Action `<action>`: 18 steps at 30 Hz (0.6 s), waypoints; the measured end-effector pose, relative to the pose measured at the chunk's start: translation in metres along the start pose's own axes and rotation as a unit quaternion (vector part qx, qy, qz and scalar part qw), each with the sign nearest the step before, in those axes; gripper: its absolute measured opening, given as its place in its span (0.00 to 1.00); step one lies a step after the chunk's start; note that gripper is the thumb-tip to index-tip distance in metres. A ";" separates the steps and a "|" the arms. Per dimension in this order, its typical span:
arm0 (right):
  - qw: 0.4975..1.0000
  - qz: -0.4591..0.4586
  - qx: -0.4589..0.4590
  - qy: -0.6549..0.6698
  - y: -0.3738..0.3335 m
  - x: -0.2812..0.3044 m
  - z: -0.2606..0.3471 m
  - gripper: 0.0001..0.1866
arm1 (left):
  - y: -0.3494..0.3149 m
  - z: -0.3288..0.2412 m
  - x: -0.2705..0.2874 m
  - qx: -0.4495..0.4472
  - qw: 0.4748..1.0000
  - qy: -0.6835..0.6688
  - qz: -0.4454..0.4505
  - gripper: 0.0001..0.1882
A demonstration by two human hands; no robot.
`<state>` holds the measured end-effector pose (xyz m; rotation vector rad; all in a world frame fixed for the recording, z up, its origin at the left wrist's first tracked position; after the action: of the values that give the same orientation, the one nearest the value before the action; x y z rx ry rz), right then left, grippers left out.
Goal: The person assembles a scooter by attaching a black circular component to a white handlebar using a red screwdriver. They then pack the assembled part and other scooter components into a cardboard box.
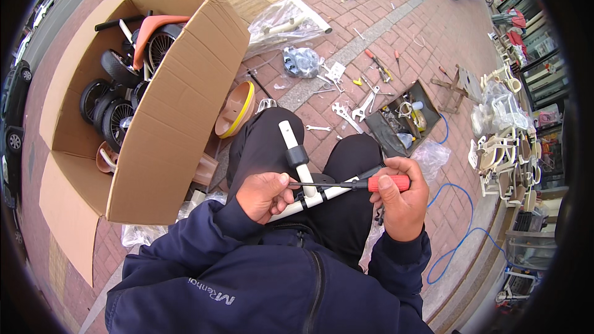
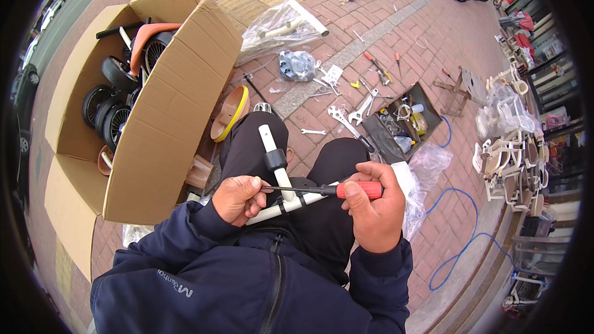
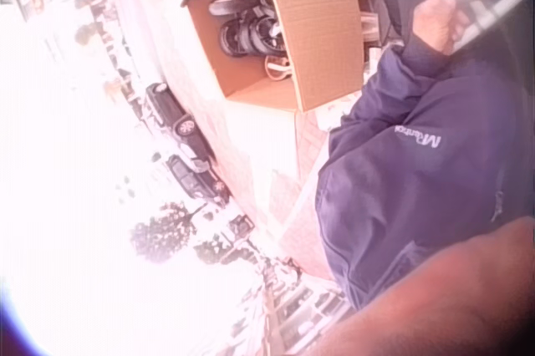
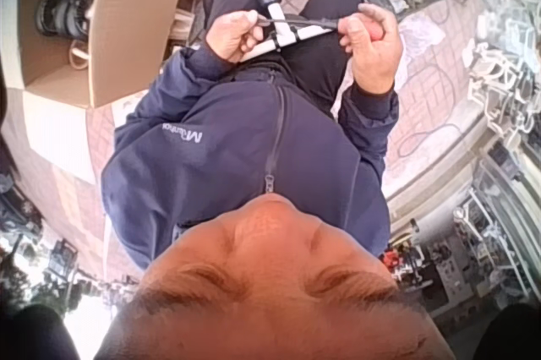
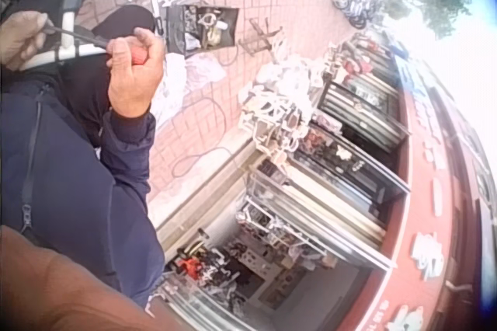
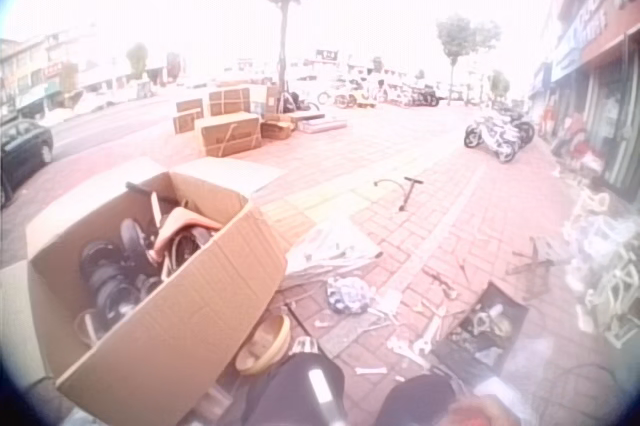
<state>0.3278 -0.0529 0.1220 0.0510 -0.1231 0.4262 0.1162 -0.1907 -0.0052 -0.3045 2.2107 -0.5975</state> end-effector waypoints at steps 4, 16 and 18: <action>0.998 0.008 0.026 0.061 -0.026 0.013 -0.009 0.16 | -0.003 0.004 -0.007 0.050 0.997 -0.052 0.023 0.14; 0.996 -0.051 0.072 0.034 -0.070 0.029 -0.025 0.17 | 0.003 0.017 -0.013 0.085 0.993 -0.045 0.068 0.10; 0.996 -0.058 0.061 0.040 -0.069 0.030 -0.027 0.17 | 0.003 0.018 -0.012 0.085 0.995 -0.018 0.055 0.11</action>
<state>0.3867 -0.1014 0.0977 0.1608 -0.0143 0.3180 0.1371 -0.1888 -0.0093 -0.1031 2.1111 -0.7090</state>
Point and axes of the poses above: each hand's wrist, its own y-axis towards the middle knuckle, its own x-axis out of the back of the hand, z = x × y, the point moved 4 cm from there along y, towards the middle knuckle, and after that the axes turned 1 degree about x, right-handed, at the moved point
